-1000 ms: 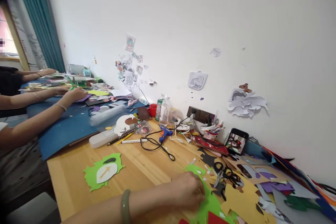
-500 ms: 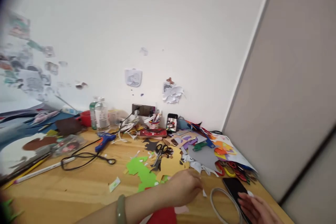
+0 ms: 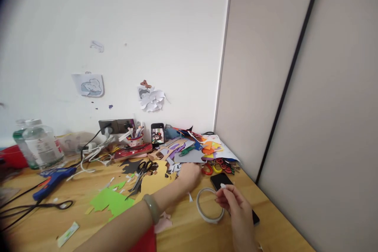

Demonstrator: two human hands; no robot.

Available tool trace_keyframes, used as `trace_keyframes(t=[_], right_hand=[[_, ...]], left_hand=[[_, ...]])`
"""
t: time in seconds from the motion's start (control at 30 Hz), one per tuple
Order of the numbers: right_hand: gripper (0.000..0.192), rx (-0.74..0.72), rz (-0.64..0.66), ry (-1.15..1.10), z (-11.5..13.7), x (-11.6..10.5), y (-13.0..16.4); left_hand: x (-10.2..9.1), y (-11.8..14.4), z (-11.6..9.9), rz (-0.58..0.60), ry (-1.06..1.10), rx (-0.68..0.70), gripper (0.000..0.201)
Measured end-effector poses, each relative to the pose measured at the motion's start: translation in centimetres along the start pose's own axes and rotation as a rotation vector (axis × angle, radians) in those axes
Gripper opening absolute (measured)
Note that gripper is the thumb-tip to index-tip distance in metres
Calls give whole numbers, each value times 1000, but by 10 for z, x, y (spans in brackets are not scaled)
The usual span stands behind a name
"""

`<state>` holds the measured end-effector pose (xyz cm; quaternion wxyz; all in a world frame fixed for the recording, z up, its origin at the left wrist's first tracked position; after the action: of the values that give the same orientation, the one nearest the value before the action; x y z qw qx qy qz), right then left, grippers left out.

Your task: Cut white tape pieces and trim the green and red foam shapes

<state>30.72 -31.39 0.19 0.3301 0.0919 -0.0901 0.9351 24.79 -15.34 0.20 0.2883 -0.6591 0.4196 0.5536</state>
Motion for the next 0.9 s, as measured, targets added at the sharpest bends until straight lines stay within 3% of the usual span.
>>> trace_keyframes(t=[0.13, 0.3, 0.5, 0.63, 0.73, 0.8, 0.9], right_hand=[[16, 1, -1, -13, 0, -1, 1], [15, -21, -6, -22, 1, -3, 3], [15, -27, -34, 2, 0, -6, 3], [15, 0, -20, 46, -4, -5, 3], [18, 13, -7, 83, -7, -1, 5], [20, 30, 25, 113, -9, 9, 9], [21, 81, 145, 186, -11, 37, 22]], left_hand=[[-12, 13, 4, -104, 404, -39, 30], [-34, 35, 7, -94, 884, 51, 44], [-52, 110, 20, 9, 1246, 92, 36], [-58, 164, 39, -43, 1346, 58, 27], [-56, 205, 52, -136, 1271, 19, 15], [-46, 235, 56, -218, 1005, 0, 3], [-20, 274, 53, -321, 477, 36, 13]])
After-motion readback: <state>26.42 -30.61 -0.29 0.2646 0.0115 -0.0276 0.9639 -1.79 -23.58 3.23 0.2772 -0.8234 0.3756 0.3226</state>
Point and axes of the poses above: each hand's wrist, its own y-axis away from the middle knuckle, its own x-axis out of the palm, z = x × y, the point moved 1 cm from there along -y, towards the middle knuckle, and after that the axes turned 12 degrees about z, right-handed, at the moved point
